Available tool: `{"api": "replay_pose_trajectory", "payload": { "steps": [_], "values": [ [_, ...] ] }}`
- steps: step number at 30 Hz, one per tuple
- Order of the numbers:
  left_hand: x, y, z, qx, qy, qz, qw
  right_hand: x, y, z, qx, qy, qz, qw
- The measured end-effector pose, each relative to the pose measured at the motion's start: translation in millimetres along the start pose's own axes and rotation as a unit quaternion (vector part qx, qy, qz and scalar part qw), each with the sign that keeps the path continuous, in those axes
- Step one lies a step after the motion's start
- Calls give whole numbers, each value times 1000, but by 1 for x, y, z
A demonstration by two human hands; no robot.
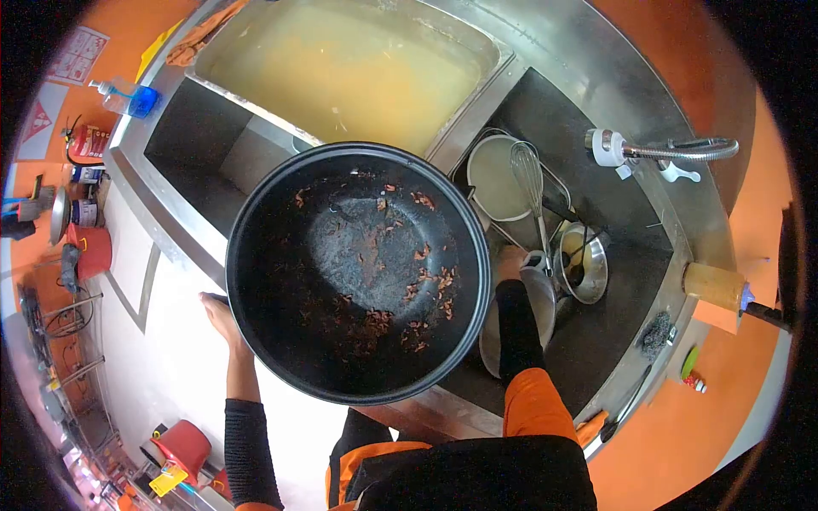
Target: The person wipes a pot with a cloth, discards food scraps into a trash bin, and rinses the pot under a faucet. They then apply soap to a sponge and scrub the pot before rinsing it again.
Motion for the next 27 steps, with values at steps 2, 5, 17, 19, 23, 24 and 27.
{"api": "replay_pose_trajectory", "payload": {
  "steps": [2, 5, 17, 19, 23, 24, 27],
  "values": [
    [2, 1, -4, -27, 6, 0, 1000, 5, 1, 5, 26, -4, 10, 1000],
    [3, -2, -7, -38, 17, -11, 999, -39, -59, 16, 10, -22, -23, 999],
    [-1, 3, 5, 7, 17, -10, 1000, -14, -57, 42, -107, 85, -232, 963],
    [-7, 10, 17, 27, 5, -6, 1000, 23, 1, 22, -202, -8, 130, 971],
    [-8, 8, 20, 39, 1, 16, 999, -6, -15, 33, -146, -72, 33, 986],
    [-8, 7, 16, 39, -8, 16, 999, -8, -18, 33, -148, -72, 32, 986],
    [-6, 5, 16, 34, 6, 14, 999, -10, -35, 33, -103, -58, -31, 993]
  ]
}}
Point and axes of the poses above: each hand's wrist, its own x-axis away from the middle knuckle, its own y-axis out of the back of the hand, z = x × y, the point moved 8 cm from there along -x, towards the middle knuckle, and after that the axes turned 12 degrees about -y, right-handed, at the moved point
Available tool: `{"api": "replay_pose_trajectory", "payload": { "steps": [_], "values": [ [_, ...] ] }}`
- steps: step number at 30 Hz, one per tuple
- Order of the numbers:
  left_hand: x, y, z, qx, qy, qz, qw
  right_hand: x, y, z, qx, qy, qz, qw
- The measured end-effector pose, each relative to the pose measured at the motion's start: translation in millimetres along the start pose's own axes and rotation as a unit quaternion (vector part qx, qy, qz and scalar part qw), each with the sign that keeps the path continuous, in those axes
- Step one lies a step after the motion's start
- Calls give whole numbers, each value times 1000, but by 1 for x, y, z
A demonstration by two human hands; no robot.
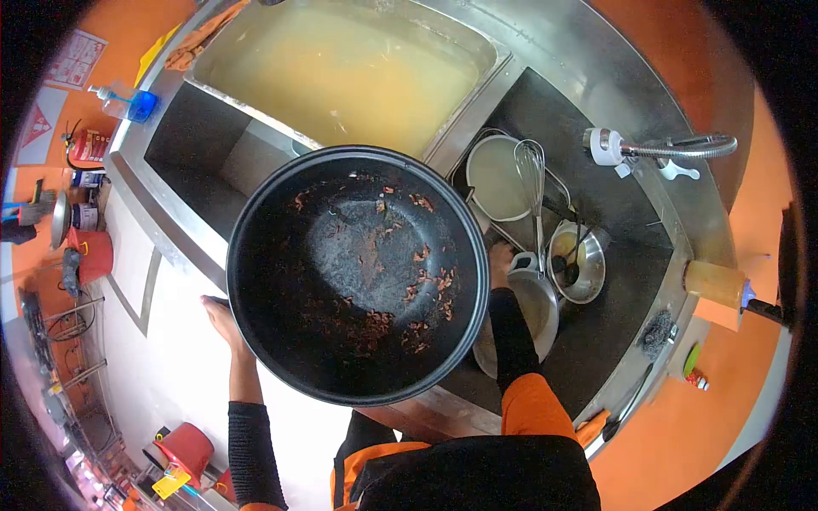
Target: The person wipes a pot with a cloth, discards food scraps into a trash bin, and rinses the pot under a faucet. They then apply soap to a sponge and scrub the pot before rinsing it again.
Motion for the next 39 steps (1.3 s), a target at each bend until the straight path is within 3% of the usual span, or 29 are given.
{"api": "replay_pose_trajectory", "payload": {
  "steps": [2, 3, 4, 5, 8, 9, 15, 17, 18, 20, 21, 23, 27, 29, 31, 33, 38, 39],
  "values": [
    [2, -1, -3, -8, 0, -4, 1000, 9, -34, 13, -64, 141, -293, 944],
    [2, -1, -4, -17, 3, -9, 1000, -10, -70, 18, -65, 141, -293, 943],
    [1, -1, -4, -17, 2, -9, 1000, -43, -122, 20, -176, 113, -116, 971],
    [0, -1, -3, -13, 0, -20, 1000, -56, -159, 23, -278, 81, 67, 955],
    [-1, 2, -1, -13, -2, -25, 1000, 12, -36, 15, -79, 147, -198, 966],
    [-1, 2, 0, -16, -3, -18, 1000, 16, -23, 12, -79, 147, -198, 966],
    [-2, 3, 4, -6, 11, -13, 1000, 17, 22, 5, -40, 100, -140, 984],
    [1, 1, 1, 11, 11, -16, 1000, 14, 40, 6, 38, 85, -1, 996],
    [2, 0, 0, 28, 11, -20, 999, 9, 37, 7, 38, 84, -1, 996],
    [2, 0, -3, 13, 1, -13, 1000, 6, 27, -5, -169, -28, 134, 976],
    [1, 0, -4, -3, -9, -8, 1000, 7, 26, -6, -168, -29, 134, 976],
    [1, -1, -3, -3, -6, -7, 1000, 13, 49, -2, -145, 30, -4, 989],
    [4, -4, -9, -5, -4, -13, 1000, 24, 76, -11, -221, 12, 11, 975],
    [-5, 6, 5, -1, -3, -6, 1000, 29, 87, -9, -189, 22, 85, 978],
    [-6, 7, 10, 3, 0, 1, 1000, 0, 23, -8, -257, -6, 97, 962],
    [-2, 4, 0, -15, -7, -4, 1000, -1, 17, -13, -323, -35, 107, 940],
    [2, -2, -4, 16, 16, -9, 1000, 32, 57, 1, -14, 50, 146, 988],
    [1, -2, -4, 2, 18, -9, 1000, 36, 47, -1, -16, 50, 146, 988]
  ]
}}
Point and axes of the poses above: each hand's wrist, its own x-axis away from the middle knuckle, its own y-axis out of the back of the hand, z = x × y, the point moved 8 cm from there along -x, towards the middle knuckle, and after that the axes turned 12 degrees about -y, right-handed, at the moved point
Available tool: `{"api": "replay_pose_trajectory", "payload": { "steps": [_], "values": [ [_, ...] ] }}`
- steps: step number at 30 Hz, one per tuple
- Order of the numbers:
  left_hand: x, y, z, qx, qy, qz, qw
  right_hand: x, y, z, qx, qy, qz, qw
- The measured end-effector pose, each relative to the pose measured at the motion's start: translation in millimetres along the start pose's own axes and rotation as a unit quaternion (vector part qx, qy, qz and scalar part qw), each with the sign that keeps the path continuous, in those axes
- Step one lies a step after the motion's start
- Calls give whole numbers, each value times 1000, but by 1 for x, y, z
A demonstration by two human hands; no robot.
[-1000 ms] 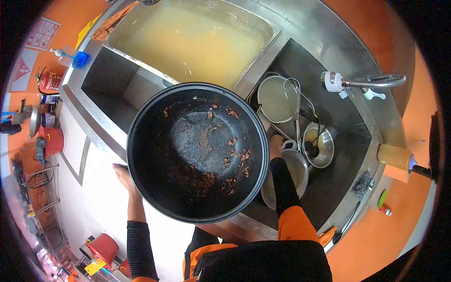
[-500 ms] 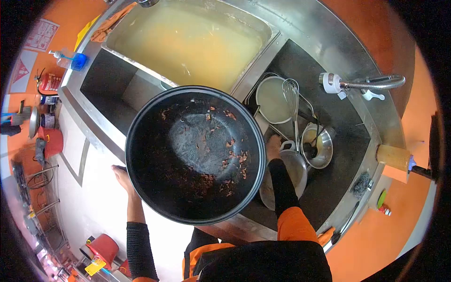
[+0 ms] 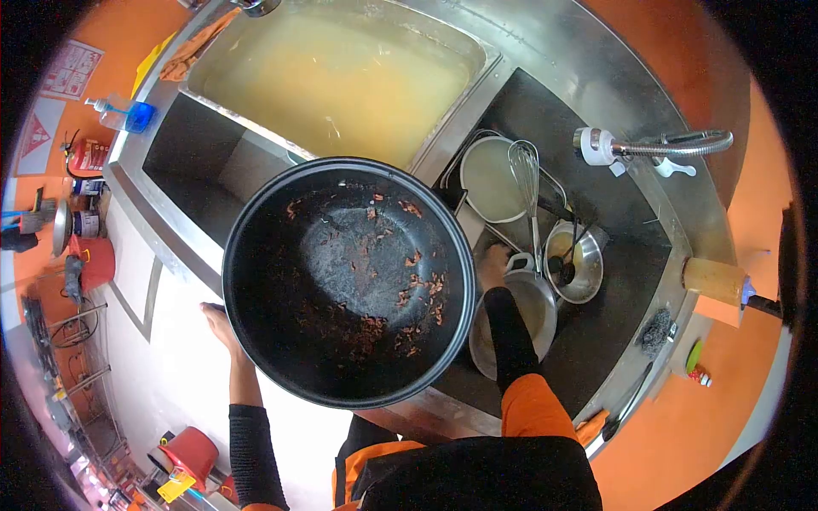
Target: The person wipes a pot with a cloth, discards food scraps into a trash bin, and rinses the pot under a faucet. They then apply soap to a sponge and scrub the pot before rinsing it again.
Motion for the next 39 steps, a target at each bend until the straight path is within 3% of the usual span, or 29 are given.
{"api": "replay_pose_trajectory", "payload": {
  "steps": [1, 2, 3, 5, 6, 8, 9, 11, 12, 14, 17, 20, 24, 25, 26, 27, 29, 30, 32, 35, 39],
  "values": [
    [0, 0, 0, 0, -1, 1, 1000, 14, 16, 1, 57, 19, -217, 974],
    [2, -1, -1, 10, 1, 0, 1000, 43, 37, 6, 111, 36, -422, 899],
    [3, -2, -2, 21, 4, -1, 1000, 45, 40, 5, 111, 35, -421, 899],
    [-1, 1, 1, 15, 4, -5, 1000, 31, 35, 1, 52, 29, -276, 959],
    [-3, 4, 3, 8, 4, -11, 1000, 16, 30, 4, 51, 28, -276, 959],
    [-2, 0, 0, 23, -3, -10, 1000, -24, 1, -10, -74, -74, -131, 986],
    [0, -2, -2, 37, -9, -11, 999, -19, -2, -13, -74, -75, -130, 986],
    [4, -6, -8, 37, 5, -8, 999, 7, 11, 1, 36, 23, -262, 964],
    [6, -7, -8, 36, 19, -7, 999, -3, 5, 4, 36, 22, -262, 964],
    [2, -4, -2, 35, 12, -3, 999, -34, -20, 6, 87, -52, -144, 984],
    [-2, 0, -1, 19, -9, -3, 1000, 28, 40, 9, 168, -17, -203, 964],
    [1, -3, -7, 10, -15, -1, 1000, -12, 12, 7, 67, -39, -118, 990],
    [14, -17, -24, 27, 3, -12, 1000, -17, -12, 1, -52, -16, -74, 996],
    [13, -16, -23, 27, 2, -12, 1000, 6, 7, 0, -69, 26, -289, 954],
    [12, -15, -20, 33, 4, -8, 999, 37, 21, 0, -83, 67, -490, 865],
    [11, -15, -18, 40, 6, -4, 999, 29, 20, 4, -83, 67, -489, 866],
    [11, -14, -15, 49, 16, -2, 999, -18, 3, 0, -40, -58, -244, 967],
    [12, -16, -15, 58, 25, 1, 998, -16, 9, -1, -41, -58, -244, 967],
    [9, -13, -15, 38, 8, 0, 999, -17, 10, -1, -60, -34, -158, 985],
    [7, -9, -15, 3, -14, -8, 1000, -10, 20, -2, -84, -48, -126, 987],
    [3, -7, -12, 8, -1, -3, 1000, -8, 21, -2, -52, -34, -152, 986]
  ]
}}
Point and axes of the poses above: each hand's wrist, its own x-axis away from the middle knuckle, its own y-axis out of the back of the hand, z = x × y, the point moved 8 cm from there along -x, towards the middle knuckle, and after that the axes turned 12 degrees about -y, right-handed, at the moved point
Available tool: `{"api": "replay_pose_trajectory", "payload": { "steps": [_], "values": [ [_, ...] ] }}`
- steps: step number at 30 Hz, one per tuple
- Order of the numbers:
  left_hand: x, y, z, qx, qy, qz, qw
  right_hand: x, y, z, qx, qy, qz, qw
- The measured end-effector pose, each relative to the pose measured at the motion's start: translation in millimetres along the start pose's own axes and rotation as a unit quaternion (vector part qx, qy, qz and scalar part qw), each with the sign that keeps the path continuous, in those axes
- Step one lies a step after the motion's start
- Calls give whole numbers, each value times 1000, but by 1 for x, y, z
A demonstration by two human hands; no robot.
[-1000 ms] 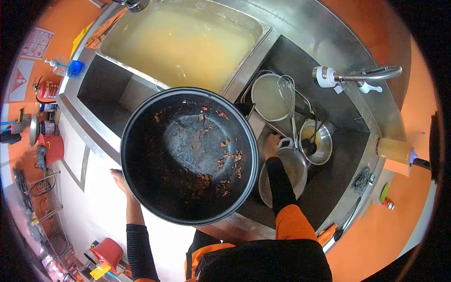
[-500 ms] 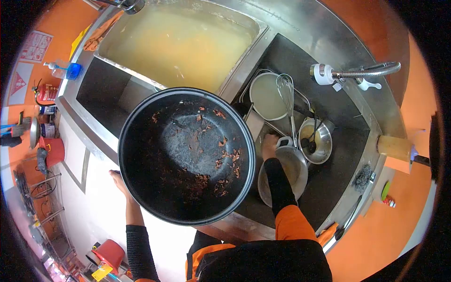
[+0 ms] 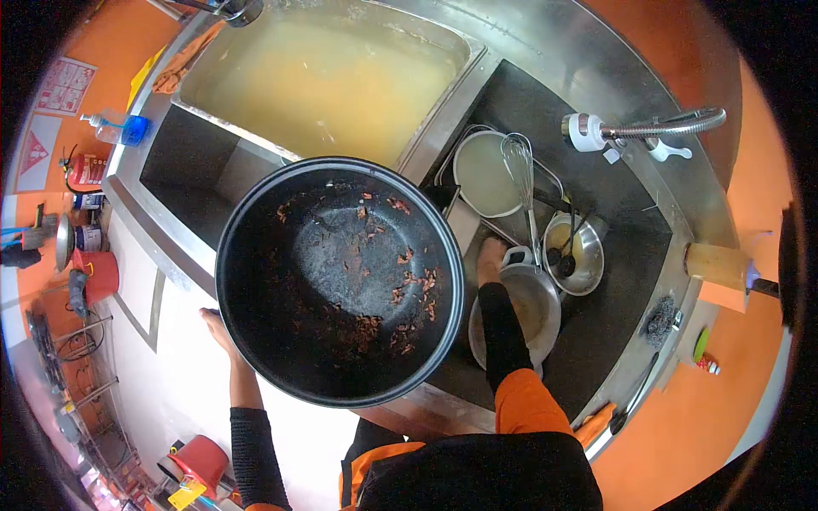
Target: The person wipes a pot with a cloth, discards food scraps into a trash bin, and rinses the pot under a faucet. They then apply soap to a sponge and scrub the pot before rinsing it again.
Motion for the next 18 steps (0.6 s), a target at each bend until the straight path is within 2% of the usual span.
{"api": "replay_pose_trajectory", "payload": {
  "steps": [2, 3, 5, 7, 9, 11, 15, 17, 18],
  "values": [
    [14, -9, -20, -40, 14, -23, 999, 9, 6, 5, 40, 53, -116, 991],
    [24, -15, -32, -81, 28, -48, 995, 6, -1, 10, 39, 53, -116, 991],
    [26, -20, -39, -91, -2, -57, 994, -7, -14, 2, 87, -71, -119, 987],
    [19, -6, -29, -102, -28, -70, 992, -12, -18, 4, 69, -89, -147, 983],
    [-1, -1, 0, 19, -26, 17, 999, -7, -2, -3, 52, -108, -175, 977],
    [8, -5, -7, 1, -11, 12, 1000, -1, 3, 3, 27, 10, -84, 996],
    [-1, 4, 5, -15, -12, 16, 1000, -3, -3, 3, 27, 0, -70, 997],
    [0, 4, 4, -26, -12, 8, 1000, -3, -6, 0, -24, -14, -2, 1000],
    [2, 3, 1, -38, -10, -1, 999, 3, -6, -4, -24, -16, -2, 1000]
  ]
}}
Point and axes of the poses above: each hand's wrist, its own x-axis away from the middle knuckle, its own y-axis out of the back of the hand, z = x × y, the point moved 8 cm from there along -x, towards the middle knuckle, and after that the axes turned 12 degrees about -y, right-handed, at the moved point
